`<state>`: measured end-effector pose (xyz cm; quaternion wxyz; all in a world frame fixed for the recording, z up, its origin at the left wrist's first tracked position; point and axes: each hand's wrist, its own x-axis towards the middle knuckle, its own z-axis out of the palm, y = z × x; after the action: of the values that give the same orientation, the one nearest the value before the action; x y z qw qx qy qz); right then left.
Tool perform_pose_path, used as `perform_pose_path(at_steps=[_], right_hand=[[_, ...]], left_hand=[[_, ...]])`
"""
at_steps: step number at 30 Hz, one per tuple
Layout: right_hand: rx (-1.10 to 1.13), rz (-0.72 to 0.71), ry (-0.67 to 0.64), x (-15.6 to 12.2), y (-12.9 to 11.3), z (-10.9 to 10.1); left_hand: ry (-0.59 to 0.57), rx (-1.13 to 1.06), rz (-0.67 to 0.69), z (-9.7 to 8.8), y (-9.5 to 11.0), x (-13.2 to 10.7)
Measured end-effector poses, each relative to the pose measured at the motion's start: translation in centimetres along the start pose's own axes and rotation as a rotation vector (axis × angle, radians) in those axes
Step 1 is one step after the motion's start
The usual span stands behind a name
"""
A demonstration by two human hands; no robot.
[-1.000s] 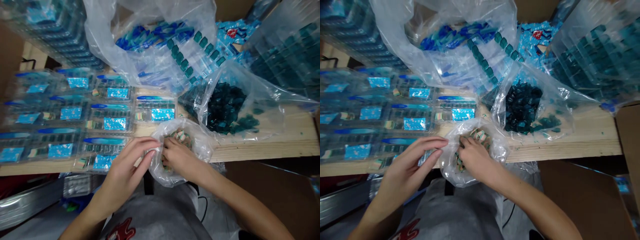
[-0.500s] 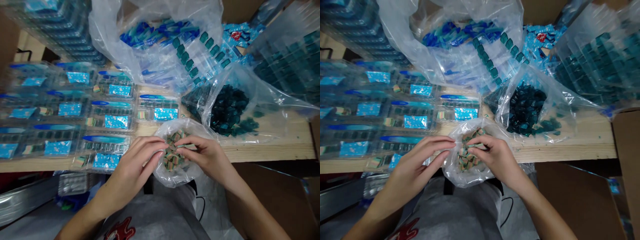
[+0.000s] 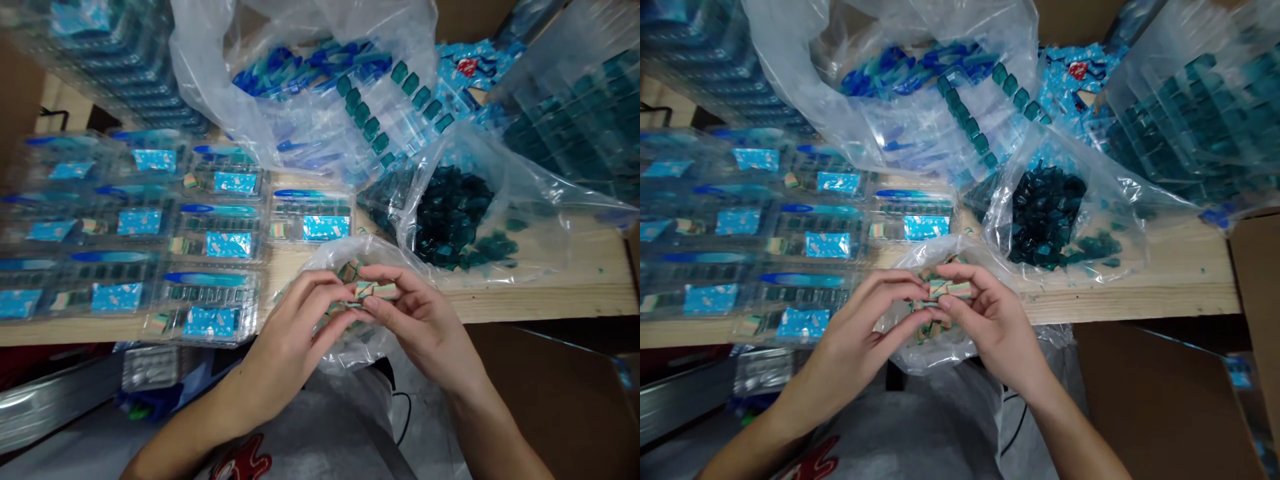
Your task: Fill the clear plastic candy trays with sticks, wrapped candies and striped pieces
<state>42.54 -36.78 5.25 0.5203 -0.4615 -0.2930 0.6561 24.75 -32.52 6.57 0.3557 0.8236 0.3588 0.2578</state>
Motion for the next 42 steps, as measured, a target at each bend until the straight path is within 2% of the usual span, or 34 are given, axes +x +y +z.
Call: perform_pose_path(at_steps=[4,7,11,18,20,23,26,28,32,37,40,42], right_hand=[[0.143,0.001,-0.018,0.0,0.3,0.1],[0.125,-0.030,0.020,-0.3,0.5,0.1],[-0.035,-0.118,0.126,-0.8,0.4,0.3],[-0.416,-0.348,0.305,-1.0,0.7,1.2],[-0.454,-0.377,0.319,-1.1,1.0,1.1],[-0.516,-0.416,0.296,-1.2,1.3,1.1],[-0.658,-0.506,0.264,-1.3,1.4,1.1],[-0.738,-0.561,0.230,-1.4,1.4,1.0],[-0.798,-0.554,0.188,-1.7,1.4,0.7],[-0.680,-0.512,0.258,-2.0,1.3,0.8],[-0.629,-0.512,0.289,-2.1,1.2,1.1],[-0.683,-0.533,0.302,-2.1,0.9,1.1]], left_hand=[[-0.046,-0.061,-0.015,-0.3,-0.3,0.0],[0.011,-0.110,-0.045,-0.3,-0.6,0.1],[0.109,-0.160,-0.120,-0.1,-0.4,0.6],[0.038,-0.343,-0.151,-0.2,-0.1,1.4],[0.033,-0.390,-0.158,-0.2,-0.1,1.3],[0.094,-0.440,-0.180,0.0,-0.1,1.0],[0.163,-0.473,-0.206,0.4,-0.2,0.8],[0.169,-0.472,-0.211,0.6,-0.4,0.7],[0.104,-0.447,-0.173,0.7,-0.7,0.3],[0.000,-0.420,-0.047,0.5,-1.1,0.3],[0.073,-0.409,-0.054,0.7,-1.2,0.6],[0.148,-0.436,-0.095,0.9,-1.1,0.8]])
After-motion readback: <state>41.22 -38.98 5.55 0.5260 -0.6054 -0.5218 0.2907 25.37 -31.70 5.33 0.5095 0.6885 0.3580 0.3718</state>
